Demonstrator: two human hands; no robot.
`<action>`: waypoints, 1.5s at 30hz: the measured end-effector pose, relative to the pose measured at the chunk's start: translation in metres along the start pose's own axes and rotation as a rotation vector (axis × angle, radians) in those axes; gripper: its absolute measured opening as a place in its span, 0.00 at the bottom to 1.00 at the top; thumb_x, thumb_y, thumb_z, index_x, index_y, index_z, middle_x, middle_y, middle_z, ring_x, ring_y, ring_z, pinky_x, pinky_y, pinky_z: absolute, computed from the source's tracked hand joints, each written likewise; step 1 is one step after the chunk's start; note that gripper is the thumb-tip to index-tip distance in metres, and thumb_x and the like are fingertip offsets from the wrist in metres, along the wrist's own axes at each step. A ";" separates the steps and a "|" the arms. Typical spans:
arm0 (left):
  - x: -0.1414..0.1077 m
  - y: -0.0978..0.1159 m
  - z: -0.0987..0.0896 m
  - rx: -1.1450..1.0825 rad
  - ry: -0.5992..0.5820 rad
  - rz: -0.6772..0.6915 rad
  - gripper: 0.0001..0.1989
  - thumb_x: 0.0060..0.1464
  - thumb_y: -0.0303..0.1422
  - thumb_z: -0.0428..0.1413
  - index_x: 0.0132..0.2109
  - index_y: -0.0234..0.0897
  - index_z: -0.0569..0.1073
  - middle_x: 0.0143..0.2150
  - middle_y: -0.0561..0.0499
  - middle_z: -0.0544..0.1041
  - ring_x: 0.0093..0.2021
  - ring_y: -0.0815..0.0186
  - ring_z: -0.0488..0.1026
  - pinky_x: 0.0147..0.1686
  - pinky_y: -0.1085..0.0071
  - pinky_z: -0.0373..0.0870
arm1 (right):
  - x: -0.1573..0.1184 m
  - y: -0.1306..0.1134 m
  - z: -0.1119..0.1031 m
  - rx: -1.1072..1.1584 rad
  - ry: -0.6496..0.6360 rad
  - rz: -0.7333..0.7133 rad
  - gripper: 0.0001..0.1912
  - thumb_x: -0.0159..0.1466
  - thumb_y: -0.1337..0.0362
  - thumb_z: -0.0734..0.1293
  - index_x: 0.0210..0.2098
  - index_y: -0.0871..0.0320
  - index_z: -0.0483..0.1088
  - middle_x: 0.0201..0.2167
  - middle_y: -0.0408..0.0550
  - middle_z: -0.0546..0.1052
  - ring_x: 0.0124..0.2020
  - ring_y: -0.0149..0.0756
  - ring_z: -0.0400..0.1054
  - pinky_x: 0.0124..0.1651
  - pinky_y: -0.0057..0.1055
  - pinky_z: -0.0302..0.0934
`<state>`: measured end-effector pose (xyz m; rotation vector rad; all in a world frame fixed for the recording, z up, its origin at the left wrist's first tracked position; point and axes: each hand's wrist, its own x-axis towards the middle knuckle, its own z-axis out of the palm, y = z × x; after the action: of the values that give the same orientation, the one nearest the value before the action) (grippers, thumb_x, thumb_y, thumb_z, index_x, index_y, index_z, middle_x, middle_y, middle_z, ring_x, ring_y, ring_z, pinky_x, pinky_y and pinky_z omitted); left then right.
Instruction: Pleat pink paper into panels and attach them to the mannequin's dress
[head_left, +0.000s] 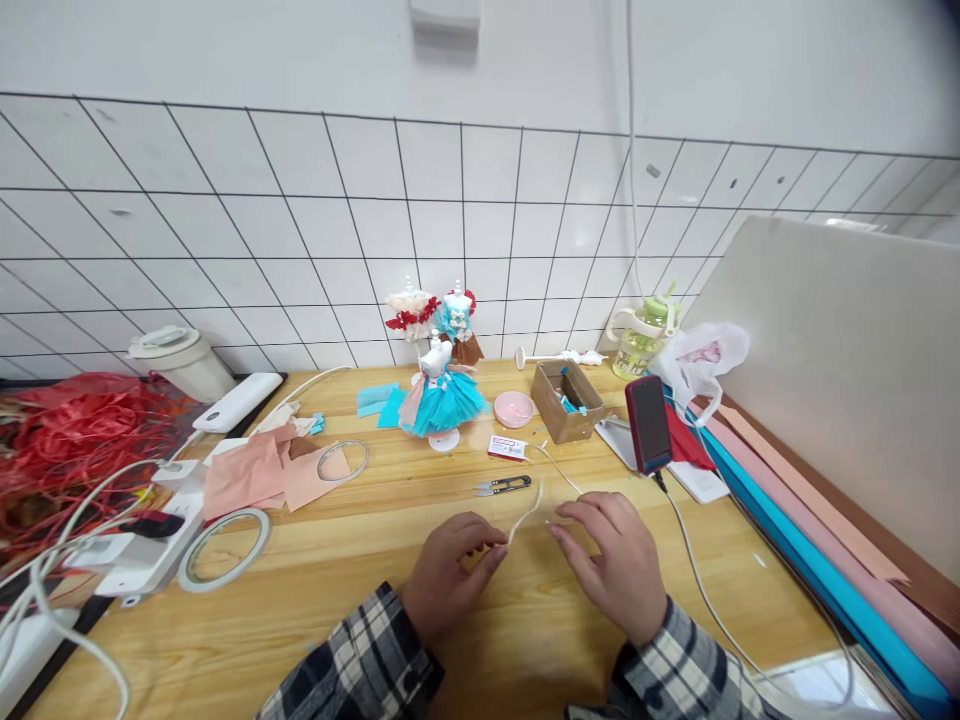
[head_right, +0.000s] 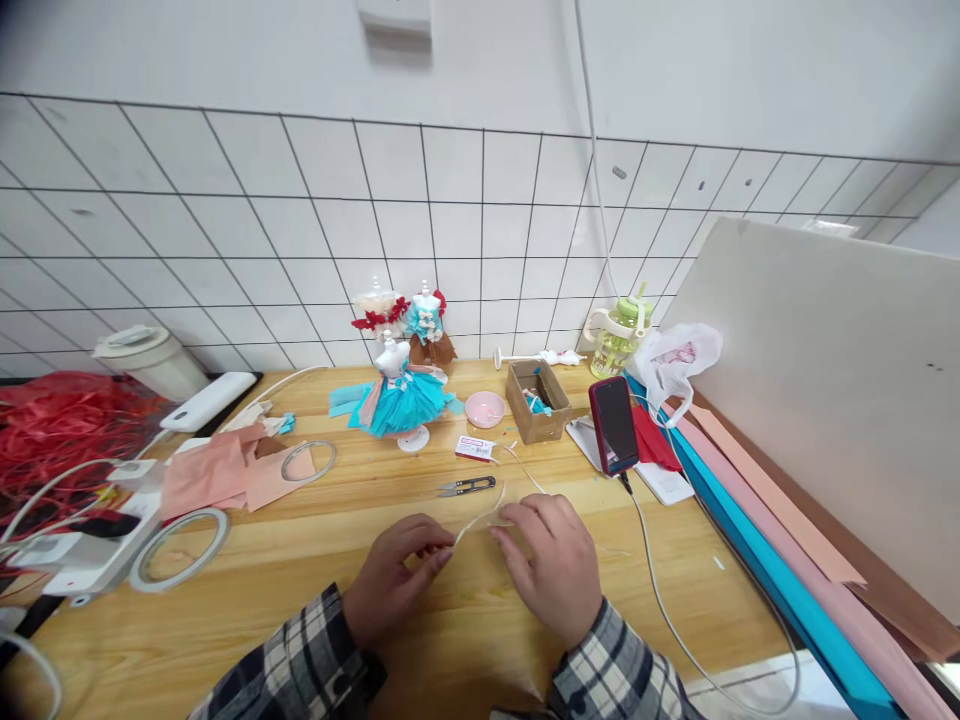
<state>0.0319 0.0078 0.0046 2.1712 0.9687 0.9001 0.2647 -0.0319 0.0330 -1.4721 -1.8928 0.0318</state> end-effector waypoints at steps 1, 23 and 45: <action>-0.004 -0.003 -0.006 -0.034 0.046 0.022 0.07 0.58 0.32 0.54 0.41 0.40 0.75 0.35 0.48 0.77 0.37 0.65 0.73 0.37 0.68 0.70 | 0.003 -0.006 0.003 0.021 -0.016 -0.055 0.10 0.64 0.59 0.64 0.43 0.53 0.71 0.40 0.52 0.75 0.43 0.44 0.68 0.48 0.41 0.61; -0.029 -0.022 -0.020 -0.258 -0.058 0.055 0.07 0.56 0.32 0.55 0.39 0.37 0.77 0.34 0.45 0.78 0.36 0.63 0.73 0.38 0.66 0.68 | 0.016 0.031 -0.018 0.005 -0.239 0.069 0.22 0.61 0.53 0.67 0.52 0.54 0.67 0.47 0.52 0.75 0.45 0.42 0.70 0.48 0.40 0.63; -0.019 -0.036 -0.014 -0.710 0.045 -0.635 0.19 0.46 0.46 0.61 0.30 0.32 0.76 0.23 0.50 0.73 0.25 0.69 0.67 0.23 0.75 0.62 | 0.008 -0.031 0.105 0.060 0.220 -0.454 0.06 0.60 0.66 0.70 0.35 0.47 0.76 0.35 0.41 0.77 0.34 0.32 0.63 0.44 0.37 0.52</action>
<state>-0.0029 0.0159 -0.0193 1.1541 1.0594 0.8051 0.1807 0.0060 -0.0272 -0.9369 -1.9779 -0.2715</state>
